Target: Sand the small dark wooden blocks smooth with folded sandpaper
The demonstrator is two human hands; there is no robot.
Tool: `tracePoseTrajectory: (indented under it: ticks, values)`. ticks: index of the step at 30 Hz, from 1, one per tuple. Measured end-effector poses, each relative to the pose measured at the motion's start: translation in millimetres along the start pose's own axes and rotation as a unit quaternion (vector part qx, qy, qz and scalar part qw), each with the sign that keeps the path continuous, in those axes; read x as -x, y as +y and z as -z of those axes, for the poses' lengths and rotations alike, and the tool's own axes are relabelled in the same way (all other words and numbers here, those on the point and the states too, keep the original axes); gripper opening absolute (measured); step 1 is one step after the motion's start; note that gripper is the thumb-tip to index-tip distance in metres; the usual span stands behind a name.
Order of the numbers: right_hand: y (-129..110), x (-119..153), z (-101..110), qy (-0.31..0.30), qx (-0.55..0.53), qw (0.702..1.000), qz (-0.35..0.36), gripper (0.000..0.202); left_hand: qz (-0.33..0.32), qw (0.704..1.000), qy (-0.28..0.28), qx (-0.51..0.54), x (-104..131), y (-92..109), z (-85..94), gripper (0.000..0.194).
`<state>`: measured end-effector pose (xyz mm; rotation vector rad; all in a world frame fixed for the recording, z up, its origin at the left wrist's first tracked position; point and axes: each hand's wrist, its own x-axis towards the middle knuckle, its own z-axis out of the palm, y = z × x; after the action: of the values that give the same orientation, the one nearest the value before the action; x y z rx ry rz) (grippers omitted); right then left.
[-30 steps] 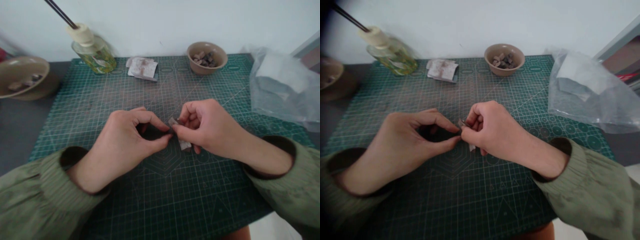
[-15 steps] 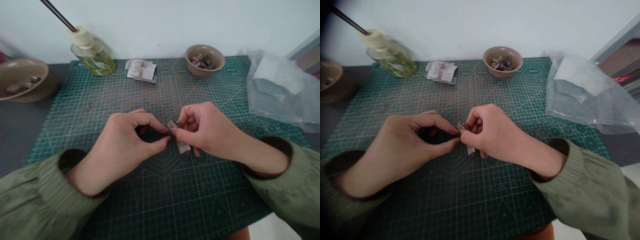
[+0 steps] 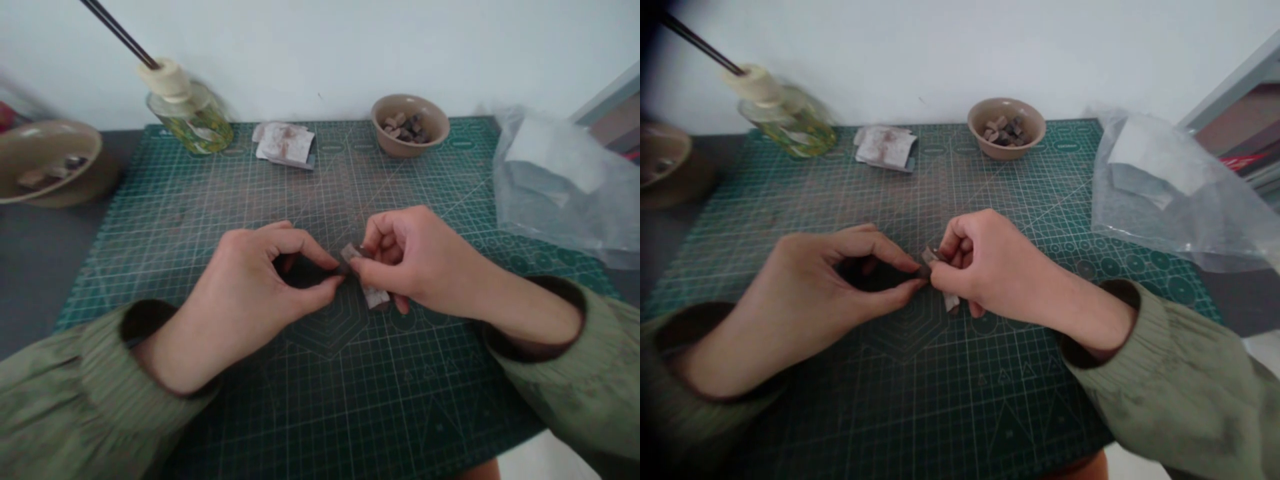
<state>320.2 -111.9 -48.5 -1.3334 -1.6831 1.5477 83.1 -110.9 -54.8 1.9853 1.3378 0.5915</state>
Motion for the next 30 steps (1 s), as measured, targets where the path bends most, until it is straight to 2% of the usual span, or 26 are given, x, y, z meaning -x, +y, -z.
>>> tracePoseTrajectory:
  ticks: [7, 11, 15, 30]
  values:
    - [0, 0, 0, -0.014, -0.033, 0.999, -0.012, 0.024, -0.005, 1.000, -0.001, -0.006, 0, -3, 0.0, 0.008]
    - [0, 1, 6, 0.009, -0.060, 0.998, -0.018, 0.032, -0.031, 0.999, 0.001, -0.010, 1, -5, -0.2, 0.008]
    - [-1, 3, 9, -0.003, -0.055, 0.998, -0.034, 0.035, -0.051, 0.999, 0.005, -0.010, 1, -7, 1.0, 0.011]
    - [-1, 6, -4, 0.000, -0.060, 0.994, -0.089, 0.040, -0.008, 1.000, 0.019, 0.010, 1, -8, -2.2, 0.007]
